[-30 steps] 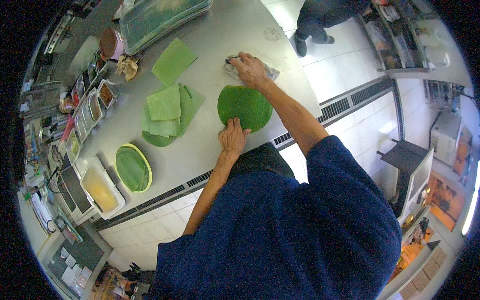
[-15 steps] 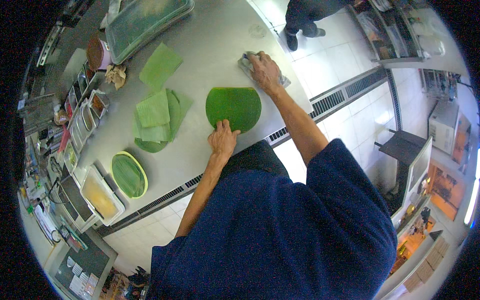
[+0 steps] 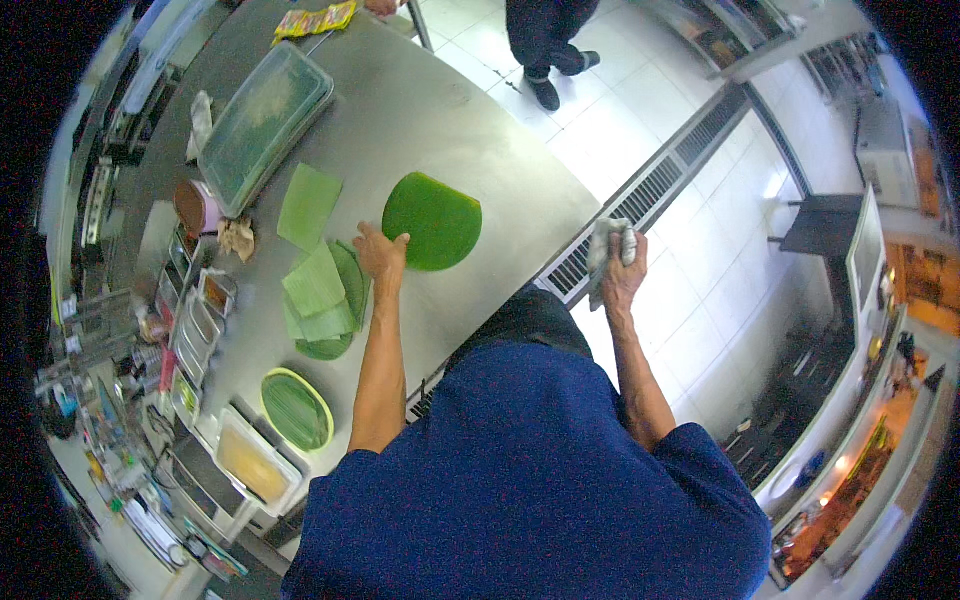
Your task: The person wipes green banana leaves with a cloth on a stainless steel countertop. They handle the leaves one at a time, wiping both sides and placing them into a green basket. The person occasionally folds the cloth to use a clean section.
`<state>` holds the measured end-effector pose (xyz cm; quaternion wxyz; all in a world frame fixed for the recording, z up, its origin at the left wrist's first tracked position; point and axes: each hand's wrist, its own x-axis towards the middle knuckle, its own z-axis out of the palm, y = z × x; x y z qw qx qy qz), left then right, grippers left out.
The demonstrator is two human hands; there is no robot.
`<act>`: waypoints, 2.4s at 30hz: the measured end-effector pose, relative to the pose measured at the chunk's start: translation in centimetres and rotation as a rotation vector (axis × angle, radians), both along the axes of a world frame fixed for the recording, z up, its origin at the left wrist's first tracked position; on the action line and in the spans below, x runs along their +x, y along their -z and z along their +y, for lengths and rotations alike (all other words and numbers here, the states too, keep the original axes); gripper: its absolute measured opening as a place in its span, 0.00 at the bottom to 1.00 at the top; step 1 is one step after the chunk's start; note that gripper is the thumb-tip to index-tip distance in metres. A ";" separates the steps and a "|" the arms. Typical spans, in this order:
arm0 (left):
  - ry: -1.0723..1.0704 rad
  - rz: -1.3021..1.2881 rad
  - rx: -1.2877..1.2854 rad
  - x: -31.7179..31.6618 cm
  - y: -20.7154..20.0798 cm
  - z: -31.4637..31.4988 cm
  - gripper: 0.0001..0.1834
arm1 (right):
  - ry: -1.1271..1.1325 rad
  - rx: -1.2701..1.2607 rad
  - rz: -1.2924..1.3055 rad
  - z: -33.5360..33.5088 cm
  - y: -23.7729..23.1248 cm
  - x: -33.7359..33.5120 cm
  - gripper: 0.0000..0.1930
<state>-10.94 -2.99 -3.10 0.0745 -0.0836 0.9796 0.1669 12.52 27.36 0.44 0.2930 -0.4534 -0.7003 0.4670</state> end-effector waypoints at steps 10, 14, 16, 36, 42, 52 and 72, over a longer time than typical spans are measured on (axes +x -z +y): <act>0.247 0.334 0.282 0.8 -4.2 0.7 0.15 | 0.173 -0.114 0.120 0.4 -1.3 2.3 0.14; 0.706 0.558 0.321 6.6 -7.7 3.1 0.16 | 0.127 -0.133 0.178 0.6 -1.0 1.6 0.14; 0.832 0.389 0.245 9.3 -5.1 3.9 0.19 | 0.081 -0.155 0.185 0.4 -0.9 0.5 0.14; 0.774 0.267 0.067 18.3 4.2 -2.1 0.27 | -1.527 0.872 -0.320 -14.3 5.1 -14.2 0.19; 0.731 0.291 0.105 18.9 3.4 -2.3 0.27 | -1.242 0.971 -0.258 -10.1 6.2 -24.7 0.18; 0.733 0.264 0.154 18.5 4.8 -2.3 0.32 | -1.242 0.921 -0.309 -15.2 4.2 -14.2 0.20; 0.735 0.269 0.113 18.5 3.7 -2.2 0.28 | -1.301 0.886 -0.354 -15.9 4.1 -17.0 0.19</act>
